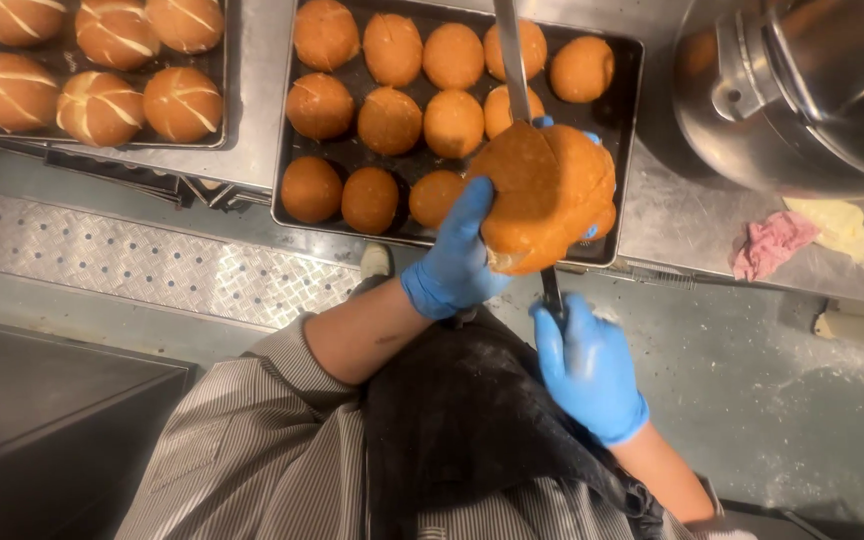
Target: Cutting a pattern into several baked buns on a tray using a long knife.
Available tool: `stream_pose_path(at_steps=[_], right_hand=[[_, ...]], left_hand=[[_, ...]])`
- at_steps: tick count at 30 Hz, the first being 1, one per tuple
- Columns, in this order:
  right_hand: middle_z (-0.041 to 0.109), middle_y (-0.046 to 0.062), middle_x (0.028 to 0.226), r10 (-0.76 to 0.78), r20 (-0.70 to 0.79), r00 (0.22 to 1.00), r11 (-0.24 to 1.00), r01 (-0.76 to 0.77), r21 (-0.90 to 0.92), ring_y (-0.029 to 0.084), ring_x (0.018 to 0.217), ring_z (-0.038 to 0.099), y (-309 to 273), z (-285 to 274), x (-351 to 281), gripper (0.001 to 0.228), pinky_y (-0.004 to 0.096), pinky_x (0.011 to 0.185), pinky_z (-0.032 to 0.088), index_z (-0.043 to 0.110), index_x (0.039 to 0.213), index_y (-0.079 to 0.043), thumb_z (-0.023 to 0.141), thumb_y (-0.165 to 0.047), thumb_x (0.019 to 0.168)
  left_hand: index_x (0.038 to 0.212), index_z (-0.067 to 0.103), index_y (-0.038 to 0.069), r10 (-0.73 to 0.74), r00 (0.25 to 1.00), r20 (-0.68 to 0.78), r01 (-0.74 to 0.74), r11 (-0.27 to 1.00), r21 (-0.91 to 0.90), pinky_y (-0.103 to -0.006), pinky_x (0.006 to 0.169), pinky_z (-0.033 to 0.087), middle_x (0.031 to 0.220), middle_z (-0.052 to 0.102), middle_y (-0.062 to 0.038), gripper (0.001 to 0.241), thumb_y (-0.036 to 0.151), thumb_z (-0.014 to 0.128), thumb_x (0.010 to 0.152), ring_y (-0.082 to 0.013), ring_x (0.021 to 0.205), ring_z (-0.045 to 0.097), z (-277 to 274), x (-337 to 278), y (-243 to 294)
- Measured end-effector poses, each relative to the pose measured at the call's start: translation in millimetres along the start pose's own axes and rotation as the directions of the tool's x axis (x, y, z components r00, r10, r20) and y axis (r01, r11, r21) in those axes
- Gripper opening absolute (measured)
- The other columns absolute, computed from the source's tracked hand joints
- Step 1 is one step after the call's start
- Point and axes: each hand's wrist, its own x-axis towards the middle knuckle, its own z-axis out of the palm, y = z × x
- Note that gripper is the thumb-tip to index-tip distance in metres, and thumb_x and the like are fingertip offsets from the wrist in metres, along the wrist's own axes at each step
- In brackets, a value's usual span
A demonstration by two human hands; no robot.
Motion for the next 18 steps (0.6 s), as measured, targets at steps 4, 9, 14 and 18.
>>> stream_pose_path(at_steps=[4, 9, 14, 18], right_hand=[[0.07, 0.019, 0.076, -0.051, -0.048, 0.998, 0.998, 0.053, 0.041, 0.04, 0.063, 0.068, -7, -3, 5, 0.011, 0.044, 0.055, 0.052, 0.062, 0.101, -0.002, 0.065, -0.01, 0.094], [0.068, 0.019, 0.071, -0.063, -0.104, 0.993, 0.996, 0.056, -0.067, 0.037, 0.058, 0.067, 2, -5, 6, 0.016, 0.043, 0.053, 0.052, 0.061, 0.105, 0.001, 0.065, -0.01, 0.094], [0.064, 0.014, 0.059, 0.235, 0.058, 0.97, 0.93, -0.242, 0.277, 0.031, 0.047, 0.065, 18, -12, 21, 0.014, 0.041, 0.049, 0.05, 0.068, 0.101, -0.003, 0.063, -0.016, 0.097], [0.062, 0.017, 0.062, 0.397, 0.255, 0.882, 0.709, -0.471, 0.525, 0.038, 0.051, 0.058, 44, -5, 24, 0.019, 0.042, 0.048, 0.046, 0.071, 0.099, -0.004, 0.059, -0.018, 0.102]], left_hand=[[0.166, 0.03, 0.008, -0.117, 0.993, 0.022, 0.119, 0.969, -0.215, -0.0454, 0.132, 0.033, 0.163, 0.041, -0.011, 0.077, 0.058, 0.046, 0.111, -0.0267, 0.153, 0.042, -12, 4, 4], [0.163, 0.03, 0.012, -0.083, 0.996, -0.032, 0.078, 0.988, -0.131, -0.042, 0.126, 0.039, 0.16, 0.046, -0.008, 0.068, 0.046, 0.049, 0.108, -0.0242, 0.147, 0.049, -5, 11, 1], [0.153, 0.039, 0.001, 0.113, 0.964, -0.239, -0.02, 0.933, 0.359, -0.0339, 0.103, 0.052, 0.136, 0.057, -0.01, 0.061, 0.0, 0.062, 0.096, -0.0171, 0.121, 0.059, -1, 28, 0], [0.146, 0.045, -0.002, 0.014, 0.938, -0.345, 0.069, 0.972, 0.226, -0.0348, 0.104, 0.053, 0.132, 0.061, -0.013, 0.052, 0.004, 0.064, 0.099, -0.0201, 0.119, 0.062, -33, 52, -22]])
